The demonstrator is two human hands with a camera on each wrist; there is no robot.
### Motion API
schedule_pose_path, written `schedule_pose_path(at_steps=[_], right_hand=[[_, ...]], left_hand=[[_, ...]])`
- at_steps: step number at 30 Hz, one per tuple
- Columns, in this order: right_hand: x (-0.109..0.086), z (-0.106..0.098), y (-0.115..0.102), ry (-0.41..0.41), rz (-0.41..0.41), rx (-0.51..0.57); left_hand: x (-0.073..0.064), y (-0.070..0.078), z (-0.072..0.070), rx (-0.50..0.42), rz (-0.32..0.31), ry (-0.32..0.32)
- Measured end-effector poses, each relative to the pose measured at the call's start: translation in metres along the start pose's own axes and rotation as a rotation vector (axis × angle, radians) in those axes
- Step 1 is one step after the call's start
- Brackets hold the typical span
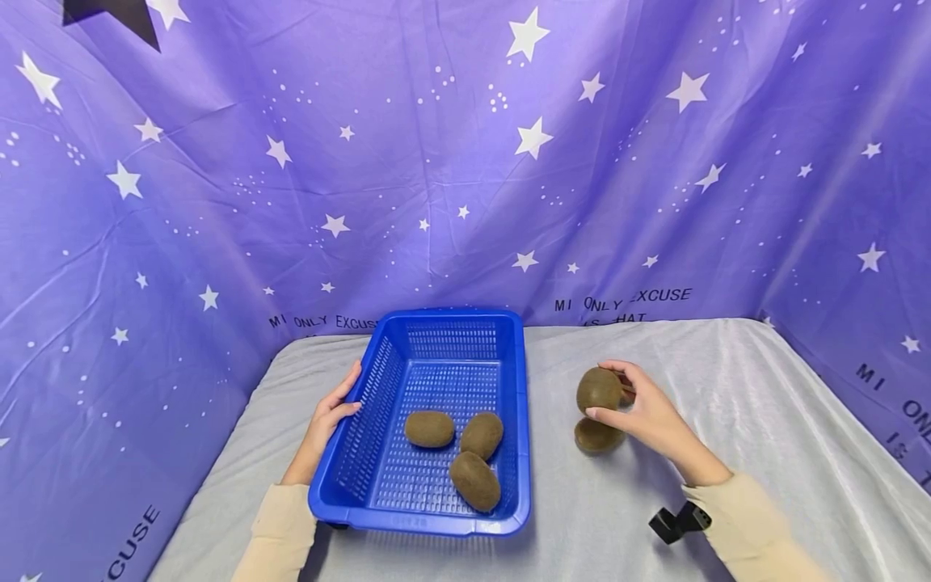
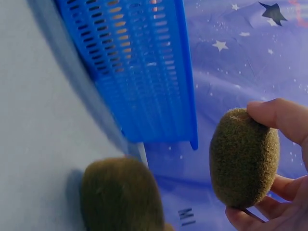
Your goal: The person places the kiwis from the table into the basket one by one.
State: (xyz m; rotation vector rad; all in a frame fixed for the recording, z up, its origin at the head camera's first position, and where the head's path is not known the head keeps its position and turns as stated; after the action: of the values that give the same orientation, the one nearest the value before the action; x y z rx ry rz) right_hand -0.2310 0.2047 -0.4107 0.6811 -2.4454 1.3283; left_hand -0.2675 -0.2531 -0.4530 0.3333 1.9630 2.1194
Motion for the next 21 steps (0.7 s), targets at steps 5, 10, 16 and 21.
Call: schedule_pose_path(at_steps=[5, 10, 16, 21], right_hand=[[0.011, 0.01, -0.005, -0.016, -0.017, 0.053], [0.019, 0.018, -0.011, -0.041, -0.061, 0.071], [0.027, 0.028, -0.018, -0.06, -0.083, 0.076], [0.035, 0.037, -0.025, -0.077, -0.099, 0.118]], left_hand=[[0.001, -0.001, 0.0, -0.006, -0.009, -0.001], [0.002, 0.0, 0.001, 0.006, 0.009, 0.0], [0.003, 0.0, 0.0, 0.002, 0.011, -0.009], [0.002, 0.0, -0.001, 0.019, 0.049, -0.01]])
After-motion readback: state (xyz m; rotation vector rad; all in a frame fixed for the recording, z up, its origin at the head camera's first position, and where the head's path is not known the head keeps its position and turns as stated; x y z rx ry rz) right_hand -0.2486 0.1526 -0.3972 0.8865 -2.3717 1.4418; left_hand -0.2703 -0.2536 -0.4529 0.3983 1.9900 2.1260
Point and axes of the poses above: each hand's wrist, its own x-axis towards the middle knuckle, its own z-axis out of the palm, y = z × x, the point moved 4 cm from there along x, towards the middle knuckle, and after that the axes turned 14 degrees about -z, right-handed, at the moved point
